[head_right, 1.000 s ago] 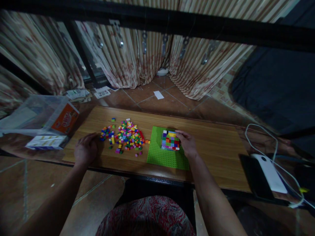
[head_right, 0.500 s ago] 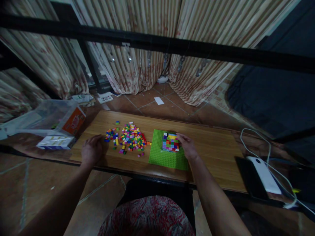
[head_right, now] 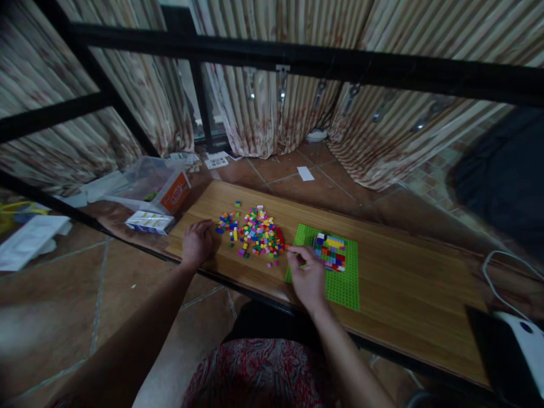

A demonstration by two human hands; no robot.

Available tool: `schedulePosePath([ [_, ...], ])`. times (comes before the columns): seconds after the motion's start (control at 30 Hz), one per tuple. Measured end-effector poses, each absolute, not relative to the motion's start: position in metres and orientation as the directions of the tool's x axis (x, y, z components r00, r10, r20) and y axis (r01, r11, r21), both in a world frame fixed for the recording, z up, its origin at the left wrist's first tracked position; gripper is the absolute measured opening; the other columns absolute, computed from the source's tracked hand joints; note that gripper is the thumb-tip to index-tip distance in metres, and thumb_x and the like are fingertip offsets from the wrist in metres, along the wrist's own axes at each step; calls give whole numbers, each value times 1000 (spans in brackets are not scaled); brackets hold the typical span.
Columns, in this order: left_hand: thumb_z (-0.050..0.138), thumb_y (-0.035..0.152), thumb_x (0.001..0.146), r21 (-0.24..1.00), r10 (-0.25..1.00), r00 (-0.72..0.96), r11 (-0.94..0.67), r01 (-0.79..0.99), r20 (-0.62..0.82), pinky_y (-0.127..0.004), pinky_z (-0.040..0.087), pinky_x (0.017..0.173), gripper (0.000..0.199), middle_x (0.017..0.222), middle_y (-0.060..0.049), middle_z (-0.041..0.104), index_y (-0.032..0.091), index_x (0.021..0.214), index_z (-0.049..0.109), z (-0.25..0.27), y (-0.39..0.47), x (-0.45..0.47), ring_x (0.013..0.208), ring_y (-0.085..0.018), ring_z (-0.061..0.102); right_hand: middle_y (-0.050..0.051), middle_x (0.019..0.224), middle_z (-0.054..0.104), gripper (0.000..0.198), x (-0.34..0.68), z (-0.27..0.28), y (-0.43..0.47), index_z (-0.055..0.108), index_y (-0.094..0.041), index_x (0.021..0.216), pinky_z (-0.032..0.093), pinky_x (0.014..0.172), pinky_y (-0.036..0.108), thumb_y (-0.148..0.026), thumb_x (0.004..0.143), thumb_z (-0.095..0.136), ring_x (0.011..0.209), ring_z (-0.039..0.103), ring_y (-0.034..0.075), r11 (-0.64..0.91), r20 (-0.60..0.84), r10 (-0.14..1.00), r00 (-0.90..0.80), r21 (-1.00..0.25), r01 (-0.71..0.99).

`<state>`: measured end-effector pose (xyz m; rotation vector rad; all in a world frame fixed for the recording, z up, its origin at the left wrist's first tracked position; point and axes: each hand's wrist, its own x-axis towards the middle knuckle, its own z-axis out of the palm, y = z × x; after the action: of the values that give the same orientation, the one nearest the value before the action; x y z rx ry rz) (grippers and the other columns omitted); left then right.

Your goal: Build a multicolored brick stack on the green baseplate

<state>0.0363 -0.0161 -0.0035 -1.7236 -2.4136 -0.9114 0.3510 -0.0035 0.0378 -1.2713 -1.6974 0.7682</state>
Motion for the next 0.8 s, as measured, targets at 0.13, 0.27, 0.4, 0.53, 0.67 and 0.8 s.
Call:
schedulePosePath([
  [0.13, 43, 14, 85, 437, 855, -385, 216, 873, 348, -40, 39, 96, 32, 115, -7, 67, 19, 106, 67, -2, -17, 37, 109, -25, 56, 5, 92, 67, 18, 302, 29, -8, 69, -23, 92, 49, 78, 33, -29, 88, 53, 87, 63, 20, 381, 231, 911, -342, -787, 485],
  [0.27, 43, 14, 86, 448, 855, -386, 211, 869, 347, -40, 39, 96, 32, 117, -7, 67, 20, 106, 67, -3, -17, 37, 108, -25, 56, 6, 94, 67, 19, 273, 25, 4, 70, -22, 93, 48, 82, 35, -21, 88, 51, 88, 61, 21, 477, 230, 860, -455, -677, 560],
  [0.4, 43, 14, 86, 455, 856, -389, 212, 865, 341, -40, 39, 95, 32, 118, -7, 66, 20, 107, 67, -4, -17, 37, 108, -25, 55, 7, 97, 66, 23, 258, 25, 18, 71, -22, 98, 45, 88, 36, -16, 87, 52, 96, 58, 23, 593, 229, 788, -571, -531, 605],
  [0.53, 43, 14, 86, 454, 858, -400, 231, 861, 322, -39, 39, 96, 32, 118, -6, 66, 20, 107, 66, -3, -17, 38, 108, -24, 55, 8, 98, 64, 23, 252, 24, 27, 72, -23, 98, 42, 91, 36, -15, 85, 55, 97, 54, 24, 664, 172, 729, -662, -409, 626],
  [0.67, 44, 14, 85, 443, 857, -403, 239, 864, 323, -39, 39, 96, 32, 118, -6, 66, 21, 107, 66, -3, -17, 38, 109, -24, 55, 8, 98, 63, 20, 248, 22, 32, 72, -22, 96, 41, 91, 36, -17, 86, 56, 97, 54, 23, 679, 130, 716, -686, -359, 640],
  [0.8, 43, 14, 84, 438, 859, -383, 216, 873, 339, -39, 39, 97, 33, 118, -6, 67, 20, 107, 66, -4, -17, 36, 109, -24, 55, 8, 95, 64, 14, 245, 27, 31, 70, -20, 89, 40, 92, 36, -20, 88, 56, 97, 54, 23, 669, 132, 727, -674, -358, 651],
])
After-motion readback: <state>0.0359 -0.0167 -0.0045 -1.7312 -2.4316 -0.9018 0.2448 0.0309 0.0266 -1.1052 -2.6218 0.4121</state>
